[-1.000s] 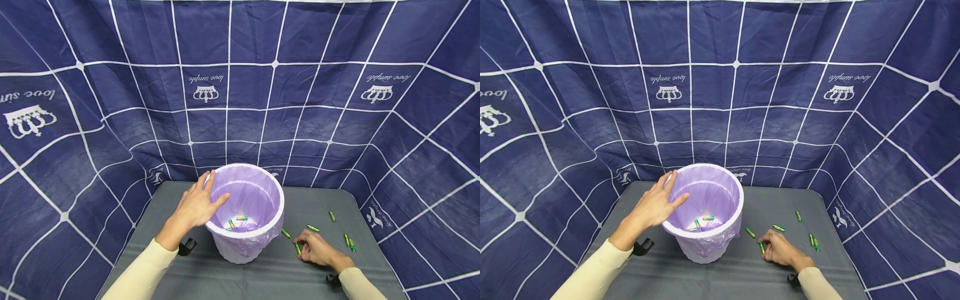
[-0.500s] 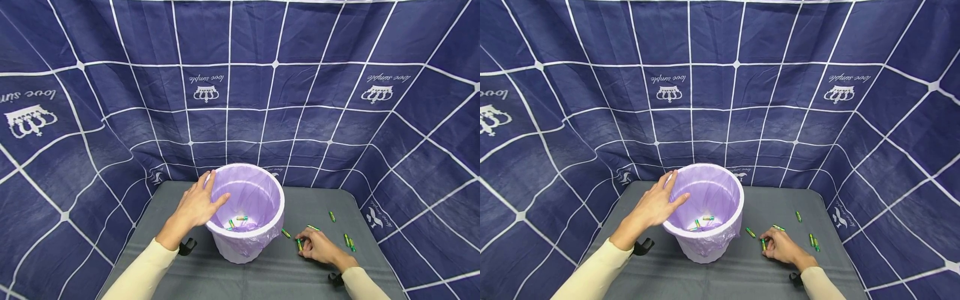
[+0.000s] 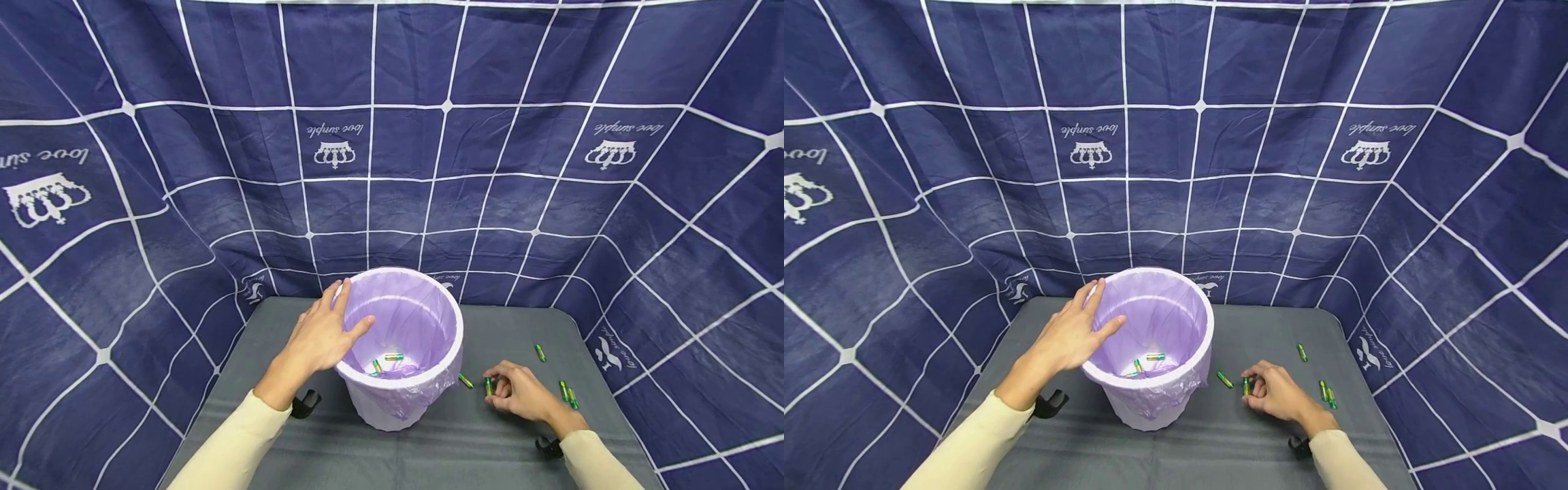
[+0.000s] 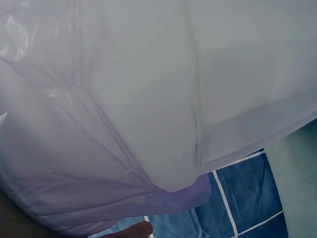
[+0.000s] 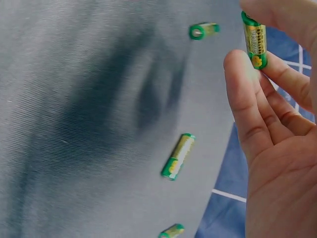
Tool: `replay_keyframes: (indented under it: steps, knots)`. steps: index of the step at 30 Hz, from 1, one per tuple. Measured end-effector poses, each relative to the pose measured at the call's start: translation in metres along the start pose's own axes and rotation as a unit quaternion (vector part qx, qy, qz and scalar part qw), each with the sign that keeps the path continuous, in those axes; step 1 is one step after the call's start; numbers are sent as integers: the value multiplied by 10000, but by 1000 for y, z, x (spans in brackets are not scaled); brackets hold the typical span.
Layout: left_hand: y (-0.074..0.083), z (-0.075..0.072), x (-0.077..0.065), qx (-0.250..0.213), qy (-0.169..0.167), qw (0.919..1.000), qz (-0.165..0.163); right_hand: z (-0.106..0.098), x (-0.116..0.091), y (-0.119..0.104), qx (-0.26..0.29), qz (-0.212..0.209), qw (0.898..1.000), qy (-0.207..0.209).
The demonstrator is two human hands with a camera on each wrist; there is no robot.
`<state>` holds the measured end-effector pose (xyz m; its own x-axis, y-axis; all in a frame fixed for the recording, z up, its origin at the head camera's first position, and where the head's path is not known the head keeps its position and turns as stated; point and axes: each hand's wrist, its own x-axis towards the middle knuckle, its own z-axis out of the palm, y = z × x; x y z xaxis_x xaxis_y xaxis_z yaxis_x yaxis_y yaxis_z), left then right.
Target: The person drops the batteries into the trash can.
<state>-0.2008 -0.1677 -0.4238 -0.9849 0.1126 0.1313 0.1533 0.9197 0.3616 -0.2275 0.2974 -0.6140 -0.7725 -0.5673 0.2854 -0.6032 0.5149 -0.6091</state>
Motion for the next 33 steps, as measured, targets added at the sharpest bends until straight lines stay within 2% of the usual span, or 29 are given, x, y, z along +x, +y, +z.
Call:
replay_keyframes:
  steps: [12,24,33]
  knots:
    - [0,0,1,9,-51,10000,-53,-28,18,-21,-415,63,9985,358]
    - [1,-1,1,-3,-50,10000,-79,-60,45,-45,-1013,-229,9924,661]
    - [0,-1,1,2,-86,9999,-108,-83,63,-60,-1283,-528,9845,1073]
